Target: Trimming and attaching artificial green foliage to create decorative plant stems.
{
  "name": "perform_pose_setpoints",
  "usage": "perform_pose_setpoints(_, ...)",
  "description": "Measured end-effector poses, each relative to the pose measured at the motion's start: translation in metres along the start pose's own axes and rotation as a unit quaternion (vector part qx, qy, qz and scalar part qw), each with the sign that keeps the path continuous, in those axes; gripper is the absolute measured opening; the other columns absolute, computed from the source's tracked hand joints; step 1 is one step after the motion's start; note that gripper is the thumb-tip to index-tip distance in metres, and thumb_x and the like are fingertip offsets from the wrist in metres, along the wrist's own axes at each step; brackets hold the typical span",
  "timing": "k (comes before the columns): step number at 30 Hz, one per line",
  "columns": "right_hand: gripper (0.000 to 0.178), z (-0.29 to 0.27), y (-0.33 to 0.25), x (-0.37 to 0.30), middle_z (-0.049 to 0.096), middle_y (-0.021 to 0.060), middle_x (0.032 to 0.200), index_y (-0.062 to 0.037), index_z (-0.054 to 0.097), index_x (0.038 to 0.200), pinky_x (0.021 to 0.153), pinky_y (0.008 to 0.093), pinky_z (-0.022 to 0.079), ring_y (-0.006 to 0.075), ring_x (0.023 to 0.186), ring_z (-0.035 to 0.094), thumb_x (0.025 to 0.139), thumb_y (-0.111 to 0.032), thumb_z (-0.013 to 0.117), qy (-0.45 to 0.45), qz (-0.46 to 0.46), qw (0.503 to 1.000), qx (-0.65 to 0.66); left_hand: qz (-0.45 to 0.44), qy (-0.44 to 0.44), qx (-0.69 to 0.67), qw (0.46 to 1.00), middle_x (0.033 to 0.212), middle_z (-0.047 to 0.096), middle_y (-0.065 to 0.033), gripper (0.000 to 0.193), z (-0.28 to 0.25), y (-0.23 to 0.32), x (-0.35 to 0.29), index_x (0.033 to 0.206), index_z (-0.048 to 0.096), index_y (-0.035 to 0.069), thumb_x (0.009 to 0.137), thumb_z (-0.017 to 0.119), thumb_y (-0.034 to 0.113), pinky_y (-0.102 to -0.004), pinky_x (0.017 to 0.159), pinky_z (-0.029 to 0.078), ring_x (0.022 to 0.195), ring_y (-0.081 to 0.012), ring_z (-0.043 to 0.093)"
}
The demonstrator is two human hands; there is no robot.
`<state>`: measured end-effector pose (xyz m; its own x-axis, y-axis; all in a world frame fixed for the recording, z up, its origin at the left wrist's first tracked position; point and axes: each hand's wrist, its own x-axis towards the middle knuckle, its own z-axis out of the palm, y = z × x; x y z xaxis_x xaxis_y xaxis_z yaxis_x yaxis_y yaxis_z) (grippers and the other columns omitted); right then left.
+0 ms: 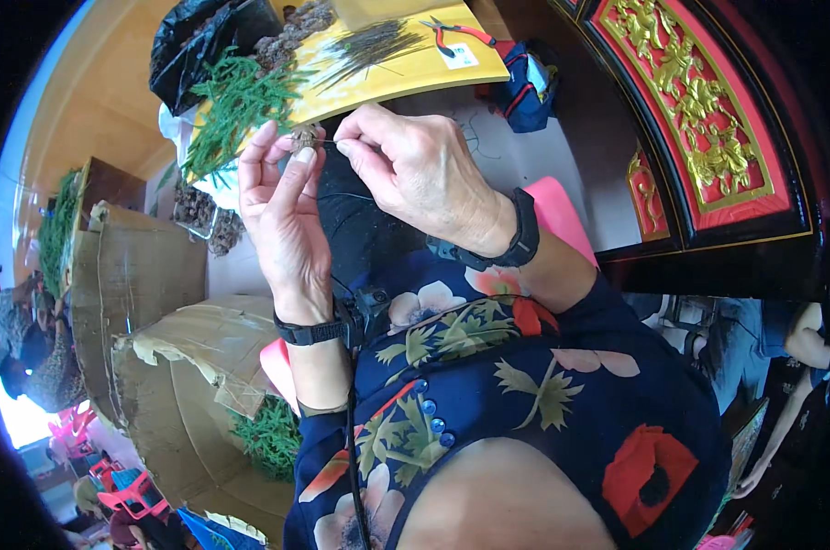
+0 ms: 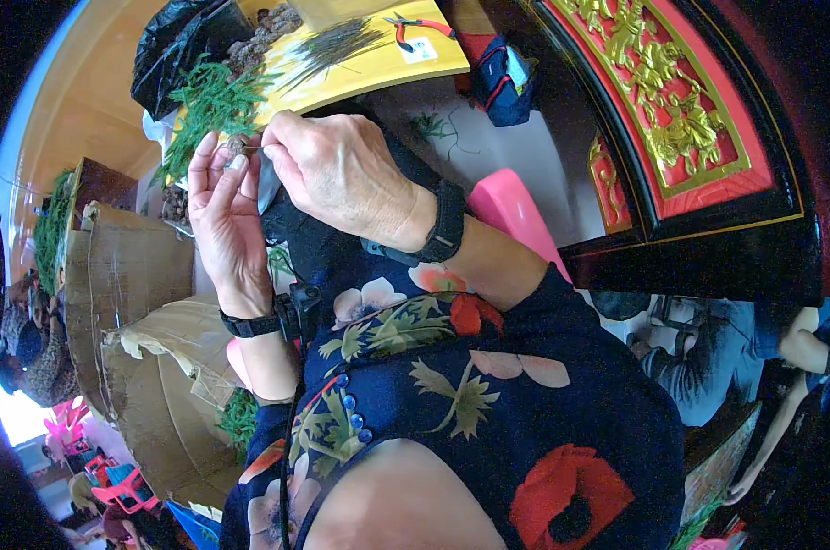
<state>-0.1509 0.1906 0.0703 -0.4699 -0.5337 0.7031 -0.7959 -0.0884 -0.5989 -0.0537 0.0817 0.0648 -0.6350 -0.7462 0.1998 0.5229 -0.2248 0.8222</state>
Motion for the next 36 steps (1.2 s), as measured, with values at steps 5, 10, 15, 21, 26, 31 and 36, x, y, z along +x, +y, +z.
perform_pose_setpoints(5,0.005,0.001,0.000,0.000,0.060,0.0130,0.065,-0.0028,0.057,0.083,0.051,0.0334,0.048,0.0281,0.058,0.063,0.080,-0.003,0.061,0.002,0.000,1.000,0.006,0.012,-0.005,0.013,1.000,0.103,0.057,-0.0070,0.041,0.001,-0.001,0.000,0.119,0.049,-0.001,0.080,0.058,-0.009,-0.0273,0.083,0.051,0.094,-0.0172,0.059)
perform_pose_setpoints(10,0.006,0.002,0.001,-0.001,0.060,0.0127,0.064,-0.0029,0.056,0.084,0.050,0.0338,0.048,0.0283,0.058,0.063,0.080,-0.003,0.060,0.003,0.018,1.000,-0.004,0.017,-0.009,0.039,0.999,0.105,0.057,-0.0070,0.038,0.005,-0.002,-0.001,0.118,0.051,-0.002,0.080,0.058,-0.009,-0.0267,0.083,0.050,0.094,-0.0165,0.059)
perform_pose_setpoints(15,0.006,0.002,0.001,-0.002,0.060,0.0124,0.064,-0.0029,0.056,0.085,0.050,0.0344,0.048,0.0282,0.058,0.063,0.080,-0.004,0.060,0.019,0.009,0.999,-0.026,-0.009,-0.007,0.040,0.999,0.104,0.058,-0.0077,0.032,0.015,-0.006,-0.006,0.115,0.053,-0.002,0.084,0.057,-0.005,-0.0264,0.082,0.050,0.094,-0.0155,0.059)
perform_pose_setpoints(21,0.006,0.000,-0.005,-0.003,0.061,0.0121,0.065,-0.0034,0.056,0.085,0.051,0.0357,0.049,0.0286,0.059,0.063,0.081,-0.004,0.060,0.009,-0.001,0.998,-0.057,-0.034,-0.025,-0.019,0.999,0.102,0.060,-0.0082,0.019,0.006,-0.010,-0.003,0.108,0.055,0.001,0.089,0.056,0.005,-0.0282,0.080,0.051,0.093,-0.0149,0.058)
perform_pose_setpoints(26,0.007,0.003,-0.005,-0.006,0.061,0.0124,0.068,-0.0037,0.055,0.086,0.052,0.0361,0.049,0.0291,0.062,0.063,0.081,-0.004,0.060,0.012,-0.019,0.999,-0.033,-0.018,-0.009,-0.062,0.998,0.102,0.060,-0.0090,0.016,-0.002,-0.009,0.001,0.105,0.055,0.004,0.091,0.055,0.010,-0.0293,0.079,0.051,0.091,-0.0164,0.059)
perform_pose_setpoints(31,0.007,0.004,-0.014,-0.007,0.062,0.0122,0.070,-0.0034,0.055,0.086,0.054,0.0357,0.049,0.0289,0.063,0.064,0.081,-0.003,0.060,0.042,-0.049,0.998,-0.005,-0.070,-0.061,-0.187,0.978,0.103,0.059,-0.0121,0.019,-0.012,-0.006,0.005,0.109,0.053,0.003,0.093,0.053,0.012,-0.0294,0.080,0.050,0.091,-0.0206,0.058)
perform_pose_setpoints(36,0.006,0.002,-0.016,-0.006,0.062,0.0114,0.070,-0.0032,0.055,0.085,0.053,0.0351,0.049,0.0281,0.063,0.064,0.081,-0.003,0.060,0.046,-0.050,0.998,0.010,-0.141,-0.096,-0.293,0.941,0.105,0.058,-0.0140,0.022,-0.017,-0.009,0.005,0.113,0.051,0.003,0.094,0.051,0.013,-0.0291,0.080,0.050,0.093,-0.0227,0.058)
